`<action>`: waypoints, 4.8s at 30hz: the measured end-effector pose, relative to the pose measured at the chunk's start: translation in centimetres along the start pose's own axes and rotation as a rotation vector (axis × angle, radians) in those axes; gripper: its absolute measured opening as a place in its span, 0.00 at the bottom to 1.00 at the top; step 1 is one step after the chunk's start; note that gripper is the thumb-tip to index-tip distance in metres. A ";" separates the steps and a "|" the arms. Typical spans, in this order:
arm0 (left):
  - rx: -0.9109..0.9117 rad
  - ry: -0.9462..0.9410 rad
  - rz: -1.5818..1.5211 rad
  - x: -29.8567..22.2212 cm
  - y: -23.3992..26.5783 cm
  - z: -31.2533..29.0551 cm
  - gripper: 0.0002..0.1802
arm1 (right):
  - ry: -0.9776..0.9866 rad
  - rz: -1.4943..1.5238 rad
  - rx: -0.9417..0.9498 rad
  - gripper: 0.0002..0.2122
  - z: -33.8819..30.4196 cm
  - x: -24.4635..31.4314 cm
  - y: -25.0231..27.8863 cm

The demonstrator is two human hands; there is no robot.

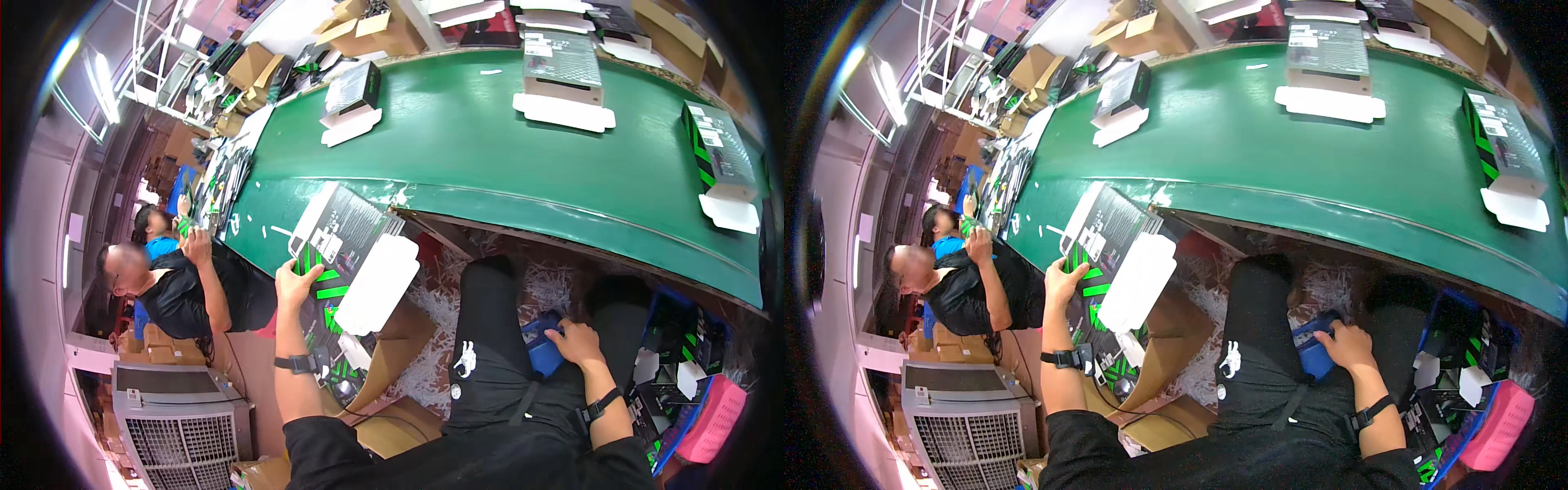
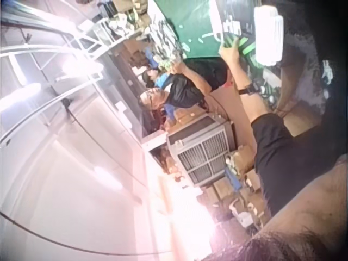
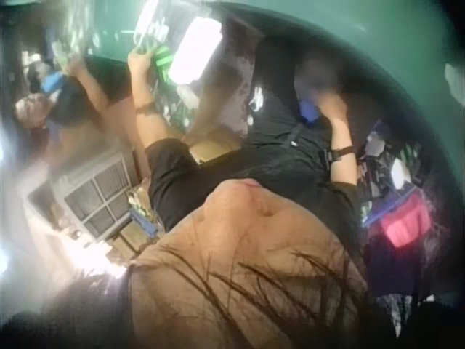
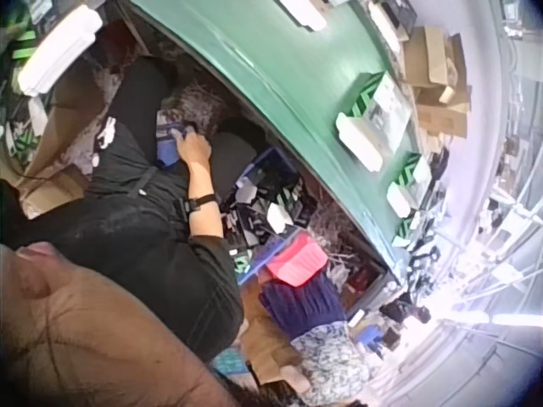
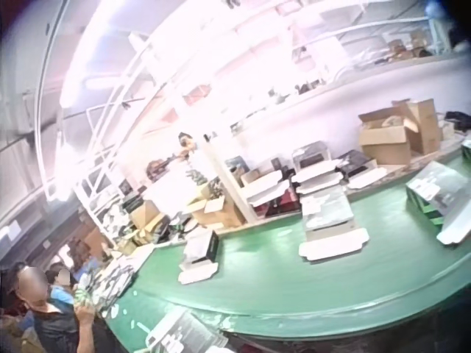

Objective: The person is packaging gaming mice into retail boxes on a factory assembly line.

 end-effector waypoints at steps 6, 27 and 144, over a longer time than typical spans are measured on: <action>-0.355 -0.106 0.558 -6.5 5.6 -3.0 0.48 | -0.018 0.040 -0.050 0.22 -0.8 -1.9 0.5; 1.232 -0.959 -1.089 -39.3 -17.2 -27.8 0.16 | 0.876 -0.014 -0.722 0.13 -17.2 8.4 21.3; 2.053 0.855 -2.921 -35.2 -24.5 -40.5 0.06 | 0.572 0.108 -0.826 0.17 -9.1 5.1 16.6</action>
Point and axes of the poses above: each hand's wrist, its own z-axis towards the middle knuckle, its own y-axis out of the back of the hand, x = y × z, the point moved 7 cm from there along z, towards the middle knuckle, and after that the axes turned 4 degrees about -y, right-handed, at the moved point
